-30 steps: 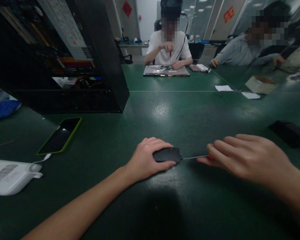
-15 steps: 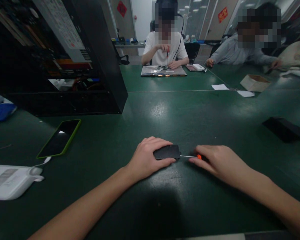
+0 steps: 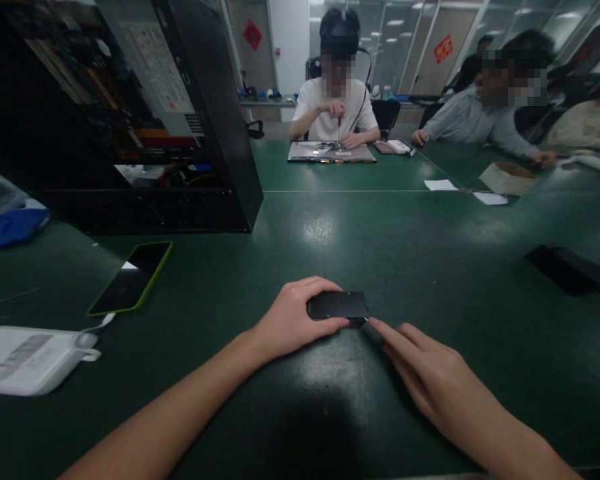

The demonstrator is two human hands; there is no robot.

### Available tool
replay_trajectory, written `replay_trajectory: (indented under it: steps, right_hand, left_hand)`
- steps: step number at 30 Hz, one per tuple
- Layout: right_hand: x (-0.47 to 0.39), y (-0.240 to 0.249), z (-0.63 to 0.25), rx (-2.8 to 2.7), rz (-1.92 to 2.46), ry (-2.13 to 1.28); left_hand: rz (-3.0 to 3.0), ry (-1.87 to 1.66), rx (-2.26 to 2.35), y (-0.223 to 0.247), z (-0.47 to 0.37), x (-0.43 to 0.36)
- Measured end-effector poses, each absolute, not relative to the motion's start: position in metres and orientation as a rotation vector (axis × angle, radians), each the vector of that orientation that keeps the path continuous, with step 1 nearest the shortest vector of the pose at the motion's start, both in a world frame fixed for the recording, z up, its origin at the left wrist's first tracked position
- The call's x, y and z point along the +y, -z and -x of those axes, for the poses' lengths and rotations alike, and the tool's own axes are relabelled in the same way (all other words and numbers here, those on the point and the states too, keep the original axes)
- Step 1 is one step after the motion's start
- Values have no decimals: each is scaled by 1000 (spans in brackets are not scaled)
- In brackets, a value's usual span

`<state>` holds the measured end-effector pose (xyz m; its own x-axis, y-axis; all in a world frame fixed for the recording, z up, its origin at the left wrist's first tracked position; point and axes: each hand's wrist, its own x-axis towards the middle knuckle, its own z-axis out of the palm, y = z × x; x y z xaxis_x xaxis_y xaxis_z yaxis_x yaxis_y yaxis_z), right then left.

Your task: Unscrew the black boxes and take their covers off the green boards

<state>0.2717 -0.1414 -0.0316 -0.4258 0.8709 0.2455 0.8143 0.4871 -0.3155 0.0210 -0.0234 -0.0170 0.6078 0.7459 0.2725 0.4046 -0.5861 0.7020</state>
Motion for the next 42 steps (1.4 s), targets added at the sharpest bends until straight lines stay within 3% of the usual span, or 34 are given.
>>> replay_trajectory:
  steps: [9,14,31,42]
  right_hand:
    - [-117,19,-260,-2556,1282,-61]
    - [-113,18,-271,-2574,1156,14]
    - [-93,29,-282,-2509,962,-6]
    - [-83,6,-320,-2643,949,-198]
  left_hand:
    - [-2229,-800,932,21,-24,-26]
    - [-2357,-614,838,9,-3,-11]
    - [-2288,-694,866,16,-7,-13]
    - [-2300,-647,869,17,-4,-11]
